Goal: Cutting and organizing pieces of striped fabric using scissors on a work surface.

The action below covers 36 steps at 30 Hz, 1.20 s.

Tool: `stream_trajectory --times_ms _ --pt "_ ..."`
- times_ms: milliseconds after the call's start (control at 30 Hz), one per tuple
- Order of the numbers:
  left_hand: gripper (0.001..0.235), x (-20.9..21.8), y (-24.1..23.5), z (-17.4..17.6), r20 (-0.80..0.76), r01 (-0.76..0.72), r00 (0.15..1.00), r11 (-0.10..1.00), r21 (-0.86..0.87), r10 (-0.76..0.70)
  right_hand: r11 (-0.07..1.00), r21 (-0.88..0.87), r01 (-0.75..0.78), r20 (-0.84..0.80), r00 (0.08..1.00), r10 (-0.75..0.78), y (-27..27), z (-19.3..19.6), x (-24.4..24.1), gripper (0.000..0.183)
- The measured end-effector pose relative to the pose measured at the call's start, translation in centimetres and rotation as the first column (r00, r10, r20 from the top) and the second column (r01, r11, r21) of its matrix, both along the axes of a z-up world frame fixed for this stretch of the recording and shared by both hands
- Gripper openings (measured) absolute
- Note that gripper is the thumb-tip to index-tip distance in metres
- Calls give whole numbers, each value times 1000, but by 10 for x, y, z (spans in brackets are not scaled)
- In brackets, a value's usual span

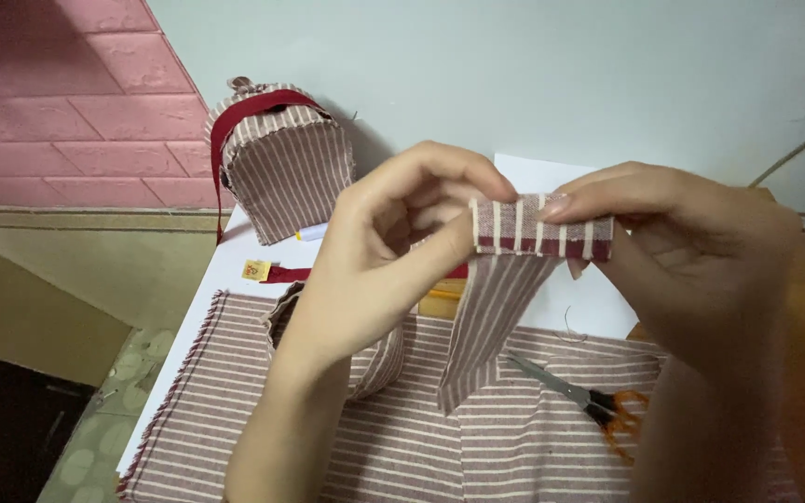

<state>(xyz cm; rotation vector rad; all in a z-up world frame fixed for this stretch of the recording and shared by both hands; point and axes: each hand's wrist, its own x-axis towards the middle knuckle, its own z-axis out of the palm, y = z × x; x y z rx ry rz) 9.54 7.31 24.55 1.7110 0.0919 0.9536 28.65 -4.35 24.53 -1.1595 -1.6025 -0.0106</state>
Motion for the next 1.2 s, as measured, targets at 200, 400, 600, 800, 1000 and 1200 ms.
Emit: stream_trajectory --times_ms 200,400,600,800,1000,1200 --pt "13 -3 1 1 4 -11 1000 1000 18 11 1000 -8 -2 33 999 2 1 4 -6 33" --pt "23 -2 2 4 -42 -52 998 996 75 55 1000 18 -14 34 999 13 1 2 -3 26" --pt "21 -5 4 3 -40 -17 999 998 61 19 999 -35 27 23 999 -26 -2 5 -5 30" --pt "24 -7 -1 5 -18 43 999 999 30 -42 994 -107 -5 -119 993 -8 -6 9 -4 26" --pt "36 -6 -3 7 -70 18 997 998 59 -14 994 -102 47 -269 960 -73 0 -6 -1 7" --pt "33 -1 -1 0 -57 39 997 996 -84 -44 877 -381 292 -229 890 -395 -6 16 -16 11"
